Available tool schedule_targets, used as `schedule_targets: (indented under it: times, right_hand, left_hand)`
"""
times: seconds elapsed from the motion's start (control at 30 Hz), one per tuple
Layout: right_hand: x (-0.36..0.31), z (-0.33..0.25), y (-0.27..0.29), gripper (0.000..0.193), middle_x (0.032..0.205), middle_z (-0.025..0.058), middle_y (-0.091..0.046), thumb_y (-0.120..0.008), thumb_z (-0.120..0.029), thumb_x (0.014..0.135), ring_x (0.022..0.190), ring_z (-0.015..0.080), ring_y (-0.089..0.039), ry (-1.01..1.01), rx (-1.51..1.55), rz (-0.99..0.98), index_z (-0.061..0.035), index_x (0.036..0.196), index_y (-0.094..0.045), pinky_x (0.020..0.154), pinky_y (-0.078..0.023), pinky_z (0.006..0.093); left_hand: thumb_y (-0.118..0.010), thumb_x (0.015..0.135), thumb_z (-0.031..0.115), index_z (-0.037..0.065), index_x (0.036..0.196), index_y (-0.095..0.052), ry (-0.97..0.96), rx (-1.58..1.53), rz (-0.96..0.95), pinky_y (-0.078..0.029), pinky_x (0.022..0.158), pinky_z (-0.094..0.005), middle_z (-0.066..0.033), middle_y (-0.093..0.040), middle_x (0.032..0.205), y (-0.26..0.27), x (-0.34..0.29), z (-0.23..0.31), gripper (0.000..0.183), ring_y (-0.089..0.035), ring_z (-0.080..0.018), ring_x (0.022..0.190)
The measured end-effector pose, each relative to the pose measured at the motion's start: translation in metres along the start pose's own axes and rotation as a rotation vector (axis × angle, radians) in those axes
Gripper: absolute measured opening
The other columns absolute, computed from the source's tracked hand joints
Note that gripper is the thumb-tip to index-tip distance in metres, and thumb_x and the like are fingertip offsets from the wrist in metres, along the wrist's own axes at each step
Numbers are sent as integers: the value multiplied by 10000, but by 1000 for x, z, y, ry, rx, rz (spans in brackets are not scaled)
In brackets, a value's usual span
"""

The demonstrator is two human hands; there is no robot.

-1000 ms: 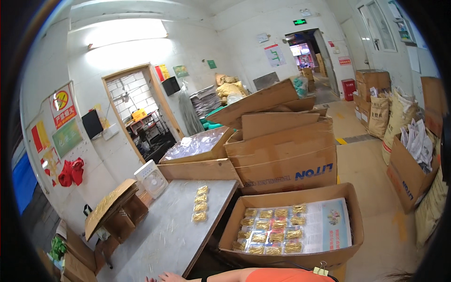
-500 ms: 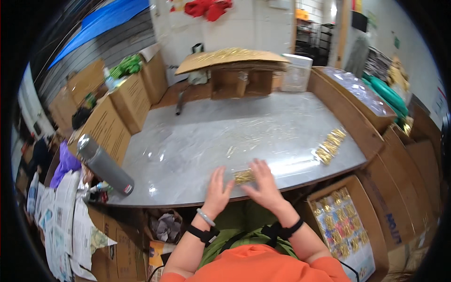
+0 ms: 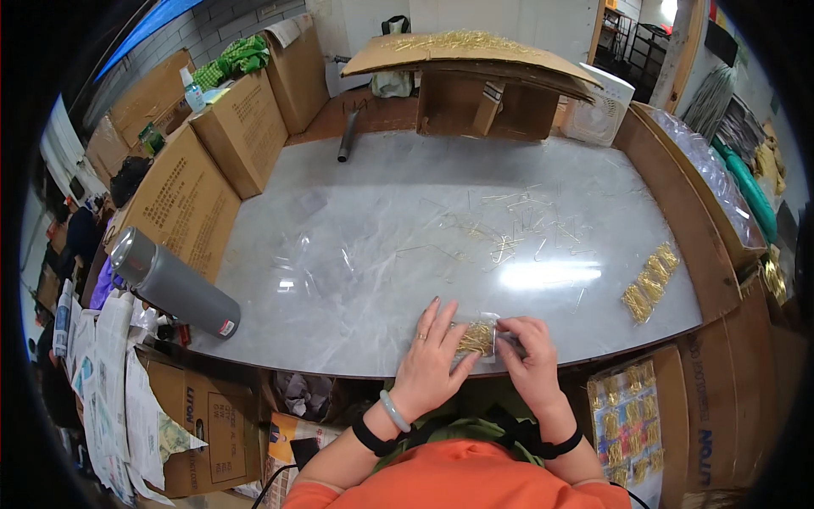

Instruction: Manually sort and organize small gold-colored metal pins into plastic bags.

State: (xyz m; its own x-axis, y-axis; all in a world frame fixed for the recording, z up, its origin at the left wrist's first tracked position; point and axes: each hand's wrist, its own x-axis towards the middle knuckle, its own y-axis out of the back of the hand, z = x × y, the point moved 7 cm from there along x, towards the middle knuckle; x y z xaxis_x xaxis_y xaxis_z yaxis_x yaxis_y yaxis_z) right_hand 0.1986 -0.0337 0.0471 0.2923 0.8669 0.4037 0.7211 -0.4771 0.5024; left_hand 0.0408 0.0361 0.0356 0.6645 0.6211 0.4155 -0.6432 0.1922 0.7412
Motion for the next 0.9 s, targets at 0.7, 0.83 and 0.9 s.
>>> schedule_targets:
  times: [0.7,0.83,0.9]
  right_hand:
    - [24,-11,-17,167,913,103,-625,-734,-33,876,741,271,-644,-96,-27,-253,-52,1039,-702,663,-528,364]
    - [20,-16,-12,189,947,105,-622,-724,-27,875,791,287,-653,-58,-175,-215,-51,1060,-691,672,-531,378]
    - [19,-20,-18,196,942,103,-623,-728,-32,872,780,283,-655,34,-288,-171,-59,1063,-689,664,-531,377]
  left_hand:
    - [-792,866,319,-1,1278,-552,-74,-149,9,-332,1165,-604,-184,-502,1339,5,3,-8,575,-506,-378,1274]
    - [-799,862,326,-8,1288,-542,-75,-160,39,-344,1160,-603,-186,-521,1325,6,2,-7,599,-531,-377,1252]
    - [-810,850,330,-11,1287,-542,-73,-151,37,-348,1161,-599,-187,-526,1321,4,2,-9,615,-533,-378,1250]
